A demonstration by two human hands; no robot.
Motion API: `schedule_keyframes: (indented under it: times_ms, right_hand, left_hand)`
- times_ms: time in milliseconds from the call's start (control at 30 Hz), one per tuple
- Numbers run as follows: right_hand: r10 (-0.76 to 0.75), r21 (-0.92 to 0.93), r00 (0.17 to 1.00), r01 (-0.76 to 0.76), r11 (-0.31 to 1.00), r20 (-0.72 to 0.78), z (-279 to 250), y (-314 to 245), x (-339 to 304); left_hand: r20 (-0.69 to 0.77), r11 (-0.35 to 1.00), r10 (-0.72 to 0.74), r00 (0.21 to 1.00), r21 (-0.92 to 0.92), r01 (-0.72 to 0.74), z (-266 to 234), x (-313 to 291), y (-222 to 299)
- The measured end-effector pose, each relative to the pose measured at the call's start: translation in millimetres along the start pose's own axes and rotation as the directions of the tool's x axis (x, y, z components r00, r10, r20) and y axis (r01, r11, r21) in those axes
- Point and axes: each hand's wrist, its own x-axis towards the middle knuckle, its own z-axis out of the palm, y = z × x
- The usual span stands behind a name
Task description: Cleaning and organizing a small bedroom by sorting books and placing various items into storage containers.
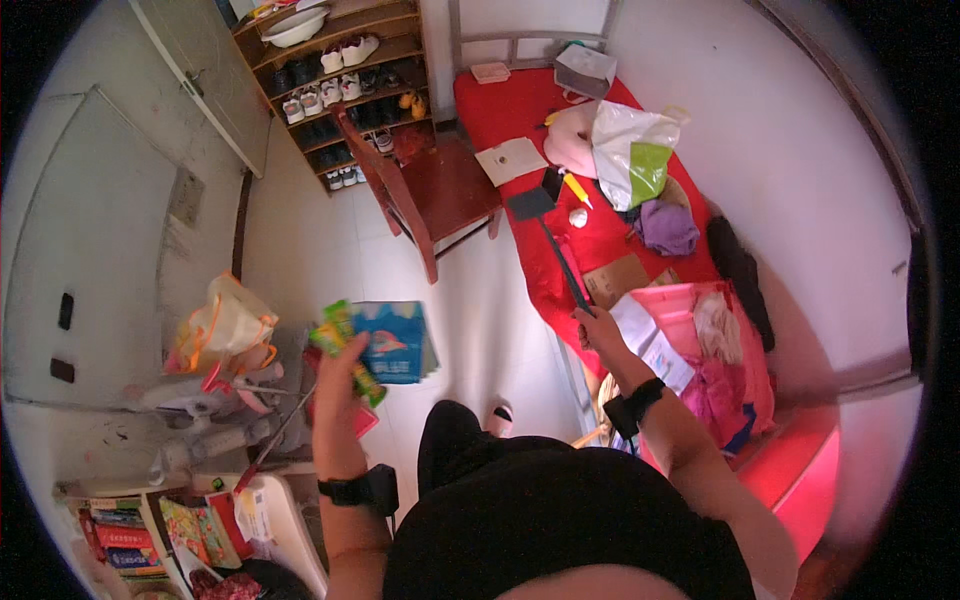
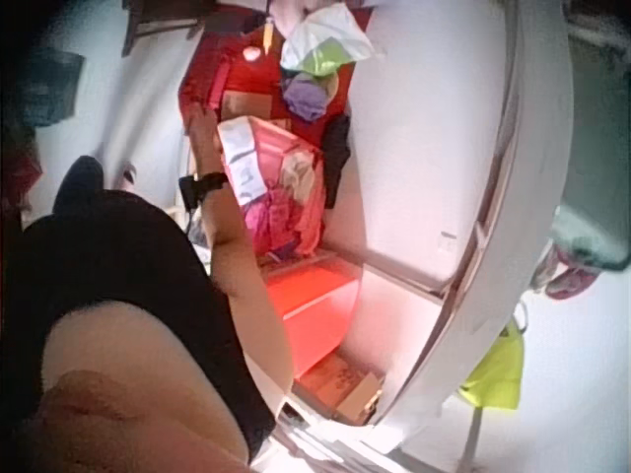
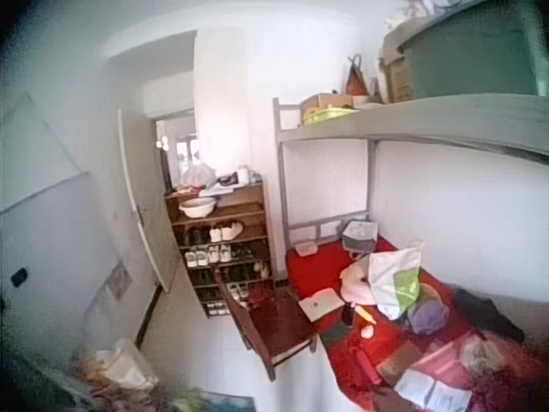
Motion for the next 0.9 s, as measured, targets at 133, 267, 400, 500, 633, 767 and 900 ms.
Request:
schedule_keyframes:
  times_ms: [133, 267, 400, 500, 633, 767, 900]
  right_hand:
    - [0.029, -0.017, 0.999, -0.029, 0.999, 0.030, 2.8, -37.8, 39.1]
    - [0.127, 0.089, 0.991, -0.130, 0.988, 0.043, 2.9, -57.2, 87.5]
    - [0.284, 0.260, 0.956, -0.295, 0.919, 0.078, 16.7, -83.5, 151.0]
    - [0.279, 0.384, 0.960, -0.266, 0.884, 0.022, 16.0, -105.0, 209.0]
    - [0.218, 0.347, 0.966, -0.159, 0.924, -0.137, 39.4, -169.6, 305.4]
    - [-0.232, -0.245, 0.903, 0.148, 0.958, -0.361, 8.2, -139.9, 341.7]
    - [0.042, -0.493, 0.923, -0.243, 0.836, -0.383, -50.0, -31.4, 224.8]
  left_hand:
    - [0.141, 0.959, -0.247, 0.959, 0.177, 0.221, 54.9, 101.1, -21.0]
    - [0.234, 0.951, -0.303, 0.924, 0.133, 0.279, 105.3, 237.9, -69.7]
    - [0.109, 0.953, -0.286, 0.952, 0.136, 0.270, 152.3, 377.1, -119.9]
    - [0.014, 0.920, -0.330, 0.944, 0.228, 0.318, 209.3, 450.2, -129.4]
    - [-0.092, 0.969, -0.195, 0.976, 0.134, 0.207, 221.5, 568.5, -169.0]
    - [0.007, 0.933, -0.360, 0.933, 0.009, 0.360, 257.6, 653.1, -186.4]
    - [0.167, 0.831, -0.555, 0.815, 0.136, 0.539, 337.6, 637.2, -198.5]
